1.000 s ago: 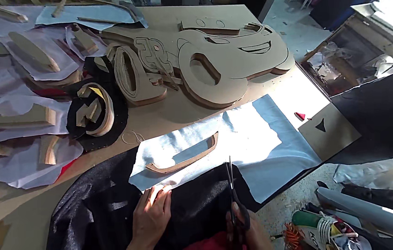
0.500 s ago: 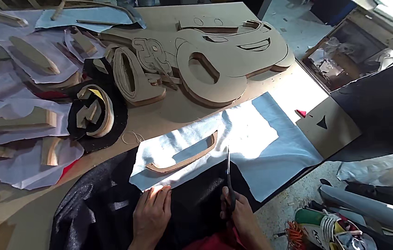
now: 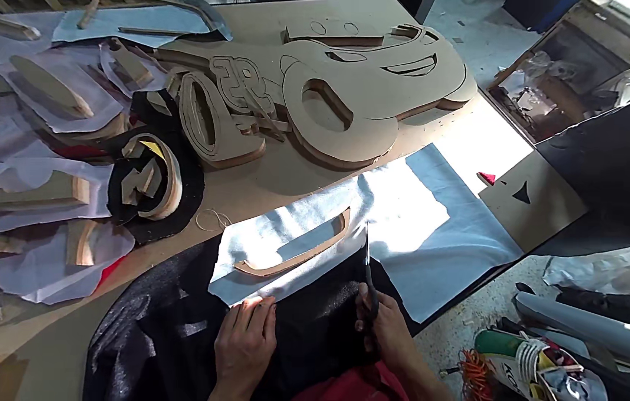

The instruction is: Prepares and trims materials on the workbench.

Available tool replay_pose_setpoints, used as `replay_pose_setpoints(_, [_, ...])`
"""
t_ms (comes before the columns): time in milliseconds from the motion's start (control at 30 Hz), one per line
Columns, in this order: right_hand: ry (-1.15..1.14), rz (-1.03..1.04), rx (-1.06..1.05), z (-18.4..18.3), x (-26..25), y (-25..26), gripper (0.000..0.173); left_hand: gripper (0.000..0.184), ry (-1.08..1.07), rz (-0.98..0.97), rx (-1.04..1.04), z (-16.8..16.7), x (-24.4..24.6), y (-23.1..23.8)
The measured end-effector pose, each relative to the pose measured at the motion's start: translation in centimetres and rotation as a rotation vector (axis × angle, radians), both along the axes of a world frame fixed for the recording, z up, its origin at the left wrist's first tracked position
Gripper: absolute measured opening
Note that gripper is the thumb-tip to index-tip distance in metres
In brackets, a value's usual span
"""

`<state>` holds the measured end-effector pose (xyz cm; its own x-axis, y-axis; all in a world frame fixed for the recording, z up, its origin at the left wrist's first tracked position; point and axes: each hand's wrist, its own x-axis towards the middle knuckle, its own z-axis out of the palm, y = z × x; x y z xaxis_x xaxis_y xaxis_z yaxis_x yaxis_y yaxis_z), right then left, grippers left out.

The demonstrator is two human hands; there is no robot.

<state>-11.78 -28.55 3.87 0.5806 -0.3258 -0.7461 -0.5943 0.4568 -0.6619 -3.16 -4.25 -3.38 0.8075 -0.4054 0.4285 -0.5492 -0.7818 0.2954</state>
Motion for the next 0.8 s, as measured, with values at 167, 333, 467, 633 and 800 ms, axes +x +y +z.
replay_pose_setpoints(167, [0.002,-0.004,0.012,-0.5,-0.3,-0.2,0.037,0.028,0.005,0.013,-0.009,-0.1,-0.2,0.1])
replay_pose_setpoints(333, [-0.050,-0.002,0.003,-0.6,1.3,-1.4,0.043,0.029,0.015,0.020,-0.009,-0.1,-0.3,0.1])
replay_pose_setpoints(467, [-0.015,0.037,-0.053,-0.5,1.2,-1.8,0.039,0.026,0.006,0.032,-0.021,-0.3,-0.3,0.1])
replay_pose_setpoints(633, [-0.031,0.127,-0.001,0.0,1.0,-4.8,0.042,0.028,0.019,0.028,-0.033,-0.2,-0.4,0.2])
replay_pose_setpoints(800, [-0.028,0.270,-0.014,0.0,2.1,-8.5,0.039,0.026,0.086,0.052,0.009,0.4,-0.8,0.0])
